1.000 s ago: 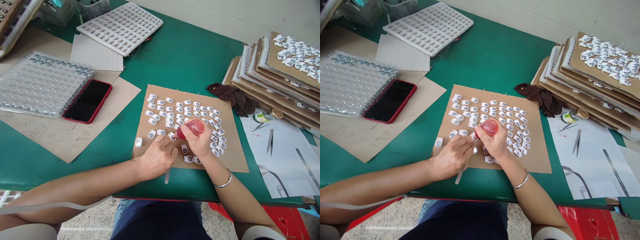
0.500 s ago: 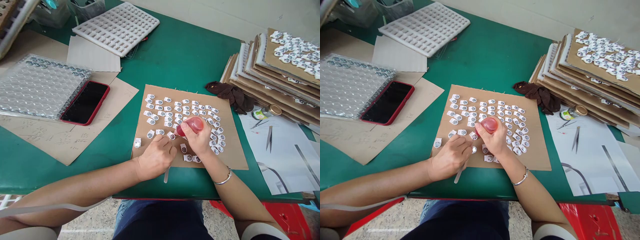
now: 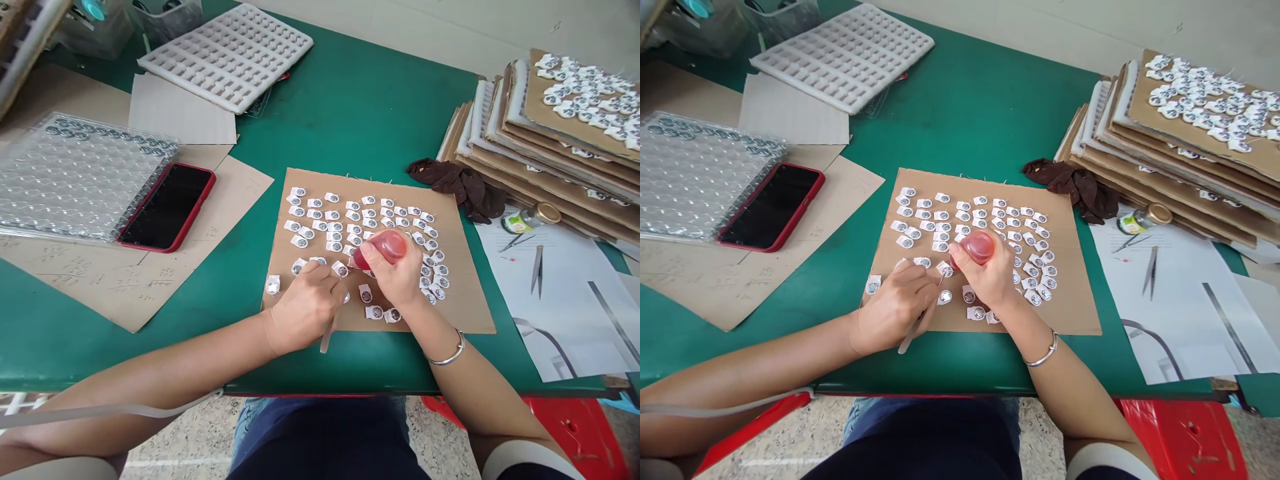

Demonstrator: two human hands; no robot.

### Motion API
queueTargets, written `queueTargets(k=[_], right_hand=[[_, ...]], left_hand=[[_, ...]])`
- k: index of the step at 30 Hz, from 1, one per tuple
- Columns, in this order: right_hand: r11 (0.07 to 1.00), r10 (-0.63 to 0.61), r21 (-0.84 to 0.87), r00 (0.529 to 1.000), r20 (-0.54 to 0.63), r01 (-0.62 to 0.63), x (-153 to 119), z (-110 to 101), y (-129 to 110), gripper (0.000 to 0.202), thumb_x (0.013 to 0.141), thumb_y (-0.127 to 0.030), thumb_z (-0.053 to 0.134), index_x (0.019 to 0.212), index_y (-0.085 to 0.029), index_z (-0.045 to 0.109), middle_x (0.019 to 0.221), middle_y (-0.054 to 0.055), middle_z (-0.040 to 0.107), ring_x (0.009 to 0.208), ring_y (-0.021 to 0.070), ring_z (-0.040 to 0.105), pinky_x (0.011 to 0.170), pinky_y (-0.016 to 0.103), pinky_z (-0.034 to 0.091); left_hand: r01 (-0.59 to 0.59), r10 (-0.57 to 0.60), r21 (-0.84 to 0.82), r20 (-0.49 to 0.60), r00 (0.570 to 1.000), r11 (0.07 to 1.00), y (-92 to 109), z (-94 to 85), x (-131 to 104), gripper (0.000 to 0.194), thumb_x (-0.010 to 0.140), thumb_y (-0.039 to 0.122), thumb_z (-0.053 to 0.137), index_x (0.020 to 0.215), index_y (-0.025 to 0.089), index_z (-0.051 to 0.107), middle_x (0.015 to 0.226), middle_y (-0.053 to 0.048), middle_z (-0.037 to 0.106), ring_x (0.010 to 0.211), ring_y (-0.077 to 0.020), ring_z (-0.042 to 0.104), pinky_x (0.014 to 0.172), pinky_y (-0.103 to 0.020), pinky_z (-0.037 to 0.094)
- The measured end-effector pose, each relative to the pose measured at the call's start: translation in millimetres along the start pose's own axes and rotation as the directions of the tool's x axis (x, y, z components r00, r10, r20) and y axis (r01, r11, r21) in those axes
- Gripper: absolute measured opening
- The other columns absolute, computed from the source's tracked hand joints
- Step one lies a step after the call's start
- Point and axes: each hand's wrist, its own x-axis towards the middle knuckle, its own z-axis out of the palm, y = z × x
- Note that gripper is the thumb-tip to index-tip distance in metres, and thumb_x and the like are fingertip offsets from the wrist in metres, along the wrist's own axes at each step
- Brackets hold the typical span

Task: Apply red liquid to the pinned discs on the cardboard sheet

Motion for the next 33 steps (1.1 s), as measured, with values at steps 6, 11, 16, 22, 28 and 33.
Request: queueTargets(k=[6,11,16,22,28,33], right_hand=[[1.000,-0.010,0.000,1.000,0.012,0.010,-1,-3,-1,0.023,0.074,-0.041,0.065,0.076,-0.019,0.058,0.072,0.001,0.064,0.069,0.0147,0.060,0.065,0.031,0.052],[1.000,-0.019,0.006,0.999,0.027,0.019,-2,-5,-1,0.022,0.074,-0.041,0.066,0.076,-0.020,0.058,0.072,0.001,0.064,0.069,0.0145,0.060,0.064,0.031,0.052],[0.998,-0.053,0.032,0.995,0.087,0.050,-3,-6,-4,0.020,0.075,-0.038,0.065,0.076,-0.020,0.057,0.072,0.001,0.063,0.068,0.0145,0.060,0.065,0.033,0.051],[0.992,-0.102,0.084,0.990,0.101,0.093,-4,-6,-4,0.018,0.071,-0.031,0.069,0.077,-0.020,0.056,0.073,0.000,0.062,0.068,0.0133,0.059,0.064,0.030,0.050],[0.988,-0.129,0.092,0.990,0.054,0.124,-7,-6,-4,0.019,0.072,-0.033,0.068,0.077,-0.020,0.055,0.071,0.001,0.061,0.067,0.0142,0.059,0.063,0.032,0.051],[0.994,-0.098,0.050,0.995,-0.006,0.098,-6,-7,-5,0.017,0.072,-0.034,0.066,0.073,-0.021,0.055,0.068,0.001,0.061,0.064,0.0149,0.059,0.062,0.034,0.051]], left_hand=[[0.115,-0.124,-0.246,-0.018,0.992,0.962,-11,-7.3,4,0.017,0.078,0.009,0.046,0.063,0.015,0.051,0.057,-0.002,0.051,0.057,-0.0140,0.041,0.061,-0.031,0.035],[0.170,-0.190,-0.367,-0.019,0.982,0.914,-15,-11.5,6,0.015,0.077,0.009,0.048,0.068,0.016,0.058,0.057,-0.001,0.055,0.060,-0.0151,0.048,0.060,-0.030,0.037],[0.196,-0.217,-0.451,0.005,0.976,0.871,-19,-14.9,8,0.014,0.077,0.012,0.051,0.071,0.015,0.062,0.059,-0.001,0.058,0.057,-0.0131,0.051,0.056,-0.027,0.037],[0.301,-0.322,-0.518,0.052,0.945,0.801,-23,-11.5,10,0.012,0.075,0.012,0.055,0.068,0.014,0.065,0.057,0.001,0.059,0.055,-0.0102,0.052,0.052,-0.023,0.037],[0.383,-0.394,-0.583,0.114,0.912,0.717,-23,-13.5,12,0.011,0.073,0.012,0.057,0.068,0.013,0.067,0.057,0.000,0.061,0.054,-0.0103,0.053,0.050,-0.022,0.038],[0.404,-0.410,-0.591,0.133,0.902,0.698,-23,-12.1,10,0.010,0.073,0.013,0.057,0.069,0.013,0.067,0.059,0.000,0.062,0.055,-0.0102,0.054,0.053,-0.023,0.040]])
